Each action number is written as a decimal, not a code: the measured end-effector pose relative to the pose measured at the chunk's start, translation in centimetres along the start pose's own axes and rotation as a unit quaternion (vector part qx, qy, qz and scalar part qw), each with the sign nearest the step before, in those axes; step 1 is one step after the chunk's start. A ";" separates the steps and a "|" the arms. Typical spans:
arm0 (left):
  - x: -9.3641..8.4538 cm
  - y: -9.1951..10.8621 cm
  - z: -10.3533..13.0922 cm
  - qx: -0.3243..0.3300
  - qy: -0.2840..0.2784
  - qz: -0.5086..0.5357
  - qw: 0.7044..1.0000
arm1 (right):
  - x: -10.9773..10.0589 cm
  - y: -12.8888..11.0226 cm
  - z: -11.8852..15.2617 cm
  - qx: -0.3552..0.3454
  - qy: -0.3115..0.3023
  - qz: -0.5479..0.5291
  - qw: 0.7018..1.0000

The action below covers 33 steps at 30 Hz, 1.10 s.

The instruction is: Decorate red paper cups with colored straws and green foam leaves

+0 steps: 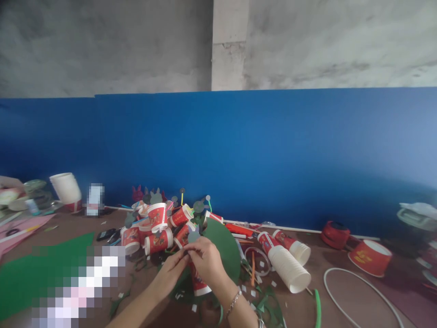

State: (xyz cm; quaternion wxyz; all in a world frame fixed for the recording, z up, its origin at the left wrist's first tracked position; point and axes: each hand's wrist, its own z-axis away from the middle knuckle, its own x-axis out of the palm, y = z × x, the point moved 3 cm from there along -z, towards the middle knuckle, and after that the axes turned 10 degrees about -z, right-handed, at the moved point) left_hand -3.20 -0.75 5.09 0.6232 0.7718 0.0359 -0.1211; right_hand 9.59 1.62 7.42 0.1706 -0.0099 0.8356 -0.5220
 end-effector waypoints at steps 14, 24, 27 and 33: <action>-0.2 -2.3 -0.3 -0.084 0.107 0.080 0.987 | 0.7 -0.8 0.9 -0.098 0.002 0.068 0.993; -0.4 -2.4 -0.5 -0.077 0.121 0.208 0.968 | 2.1 -1.5 1.9 -0.157 0.030 0.122 0.980; -0.6 -2.4 -0.4 -0.055 0.128 0.232 0.963 | 2.4 -1.6 2.1 -0.171 0.031 0.130 0.976; -0.8 -3.3 -0.4 -0.049 0.132 0.184 0.973 | 3.1 -1.0 2.6 -0.189 0.017 0.161 0.969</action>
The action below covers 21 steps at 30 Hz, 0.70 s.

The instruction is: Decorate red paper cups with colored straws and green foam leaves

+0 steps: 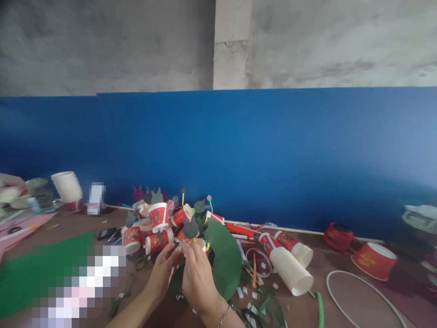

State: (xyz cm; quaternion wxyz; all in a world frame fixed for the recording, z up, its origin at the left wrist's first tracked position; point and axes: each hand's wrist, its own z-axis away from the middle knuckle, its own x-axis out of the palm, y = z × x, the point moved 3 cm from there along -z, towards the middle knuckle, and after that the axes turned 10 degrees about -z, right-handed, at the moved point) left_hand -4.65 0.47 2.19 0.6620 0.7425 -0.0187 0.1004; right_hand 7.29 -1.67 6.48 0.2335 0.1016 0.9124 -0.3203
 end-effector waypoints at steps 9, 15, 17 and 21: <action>0.1 0.6 0.1 0.017 0.007 0.019 1.000 | 0.6 -0.1 0.5 -0.025 0.002 0.007 1.000; 1.1 0.7 -0.1 0.004 0.000 0.074 0.997 | -0.2 -0.4 -0.1 -0.023 0.027 -0.032 0.999; 1.4 0.9 -0.4 -0.005 0.011 0.073 0.997 | -0.7 0.0 -0.2 -0.002 0.057 -0.049 0.997; 2.2 0.9 -1.3 -0.030 0.065 0.109 0.991 | -2.1 1.4 -0.1 -0.005 0.137 -0.065 0.988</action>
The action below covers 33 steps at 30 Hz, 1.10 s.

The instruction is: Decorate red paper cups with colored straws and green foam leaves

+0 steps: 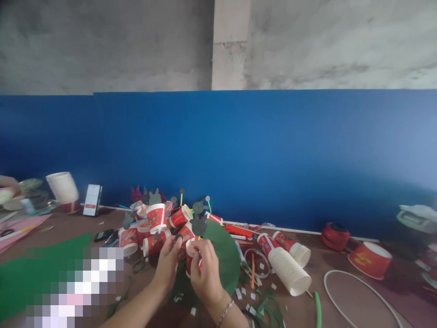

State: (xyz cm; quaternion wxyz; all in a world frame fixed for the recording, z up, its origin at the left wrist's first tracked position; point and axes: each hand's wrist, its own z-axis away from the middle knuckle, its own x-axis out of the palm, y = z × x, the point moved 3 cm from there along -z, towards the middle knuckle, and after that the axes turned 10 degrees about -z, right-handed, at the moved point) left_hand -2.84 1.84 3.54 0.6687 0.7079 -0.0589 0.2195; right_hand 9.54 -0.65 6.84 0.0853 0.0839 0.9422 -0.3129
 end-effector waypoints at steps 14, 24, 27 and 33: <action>0.9 0.3 -0.8 0.047 0.043 0.075 0.995 | 0.6 5.0 0.7 0.347 0.094 -0.234 0.903; 1.3 -0.8 -0.6 -0.026 -0.062 0.073 0.995 | -0.1 5.5 0.7 0.340 0.117 -0.280 0.890; 1.1 -1.1 -0.8 -0.032 -0.059 0.065 0.996 | -0.1 5.3 0.6 0.333 0.113 -0.294 0.889; 0.9 -1.3 -1.0 -0.039 -0.093 0.016 0.995 | -0.3 4.7 0.3 0.329 0.098 -0.344 0.874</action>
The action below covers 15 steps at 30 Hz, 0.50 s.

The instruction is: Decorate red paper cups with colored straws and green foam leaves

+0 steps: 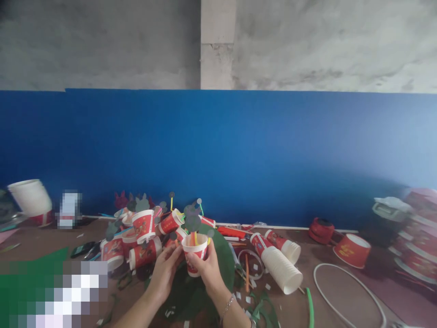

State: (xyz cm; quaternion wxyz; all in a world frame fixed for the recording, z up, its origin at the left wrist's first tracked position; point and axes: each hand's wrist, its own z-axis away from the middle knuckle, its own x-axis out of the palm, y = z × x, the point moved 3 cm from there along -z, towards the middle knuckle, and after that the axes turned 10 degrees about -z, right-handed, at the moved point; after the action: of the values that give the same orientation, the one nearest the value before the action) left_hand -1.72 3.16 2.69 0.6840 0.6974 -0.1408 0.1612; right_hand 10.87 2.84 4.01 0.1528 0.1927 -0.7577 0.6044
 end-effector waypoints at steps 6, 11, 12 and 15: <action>-0.3 0.7 -0.1 0.041 -0.073 -0.086 0.993 | 0.4 -0.5 0.0 -0.014 -0.020 0.007 1.000; -0.4 1.3 0.0 0.066 -0.055 -0.144 0.986 | 0.1 -0.2 -0.1 -0.018 -0.020 0.019 0.999; -0.4 1.3 0.1 0.067 -0.045 -0.144 0.986 | -0.1 -0.1 -0.1 -0.017 -0.016 0.021 1.000; -0.5 1.0 0.1 0.048 -0.019 -0.104 0.993 | -0.5 0.1 -0.2 -0.011 -0.009 0.014 1.000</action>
State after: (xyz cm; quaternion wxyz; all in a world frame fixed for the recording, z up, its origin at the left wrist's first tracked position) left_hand -2.54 3.05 3.38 0.6603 0.7430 -0.0728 0.0820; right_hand 11.25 3.09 3.75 0.1402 0.1857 -0.7685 0.5961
